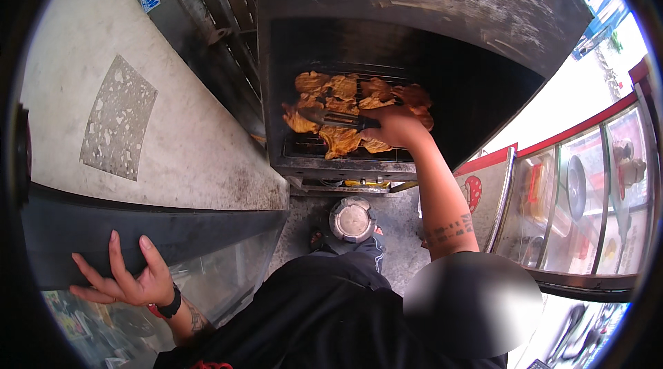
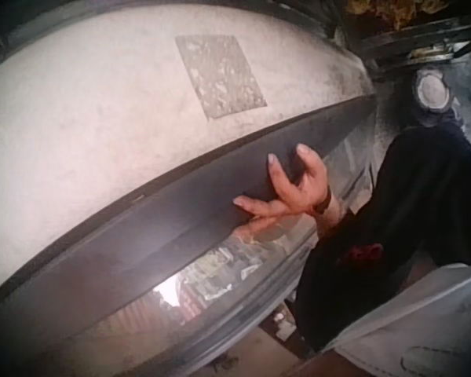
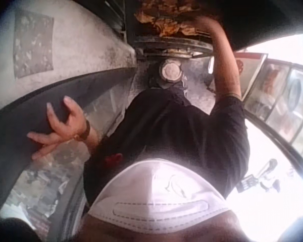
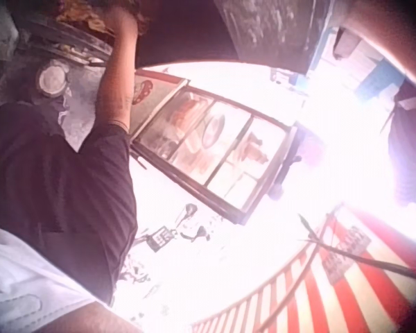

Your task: The person grills several pieces of meat on a charcoal grill, using tongs to flip and rearrange the meat to ensure even cooking. The person also uses a metal bowl to collect drippings or juices from the grill.

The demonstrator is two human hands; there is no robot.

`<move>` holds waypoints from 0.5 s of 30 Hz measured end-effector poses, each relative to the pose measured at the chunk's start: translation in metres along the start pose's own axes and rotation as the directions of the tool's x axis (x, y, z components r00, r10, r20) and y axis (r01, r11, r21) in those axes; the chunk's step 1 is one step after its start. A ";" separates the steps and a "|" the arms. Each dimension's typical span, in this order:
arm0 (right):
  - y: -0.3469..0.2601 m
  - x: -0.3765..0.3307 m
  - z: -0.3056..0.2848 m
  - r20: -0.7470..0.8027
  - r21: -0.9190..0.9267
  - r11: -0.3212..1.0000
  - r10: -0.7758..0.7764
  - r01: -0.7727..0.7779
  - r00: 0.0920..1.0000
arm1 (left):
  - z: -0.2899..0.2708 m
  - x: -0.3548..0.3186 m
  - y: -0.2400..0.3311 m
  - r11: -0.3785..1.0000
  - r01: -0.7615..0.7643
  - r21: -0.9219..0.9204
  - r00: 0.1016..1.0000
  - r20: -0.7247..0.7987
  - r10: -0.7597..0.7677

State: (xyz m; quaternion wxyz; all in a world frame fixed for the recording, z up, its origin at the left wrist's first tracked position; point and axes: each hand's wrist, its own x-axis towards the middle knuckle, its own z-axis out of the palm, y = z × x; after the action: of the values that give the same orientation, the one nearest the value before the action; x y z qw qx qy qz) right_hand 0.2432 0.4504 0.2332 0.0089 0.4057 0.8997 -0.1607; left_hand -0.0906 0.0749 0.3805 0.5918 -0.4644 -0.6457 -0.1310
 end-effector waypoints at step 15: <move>0.056 0.010 0.095 -0.368 -0.494 0.867 -0.276 0.065 0.888 | 0.003 -0.001 0.001 1.000 0.005 -0.010 1.000 0.010 -0.005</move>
State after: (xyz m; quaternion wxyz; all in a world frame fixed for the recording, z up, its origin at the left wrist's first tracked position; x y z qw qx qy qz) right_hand 0.2667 0.4638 0.1255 -0.1053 0.3333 0.9242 0.1540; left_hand -0.0923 0.0771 0.3783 0.5858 -0.4665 -0.6492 -0.1334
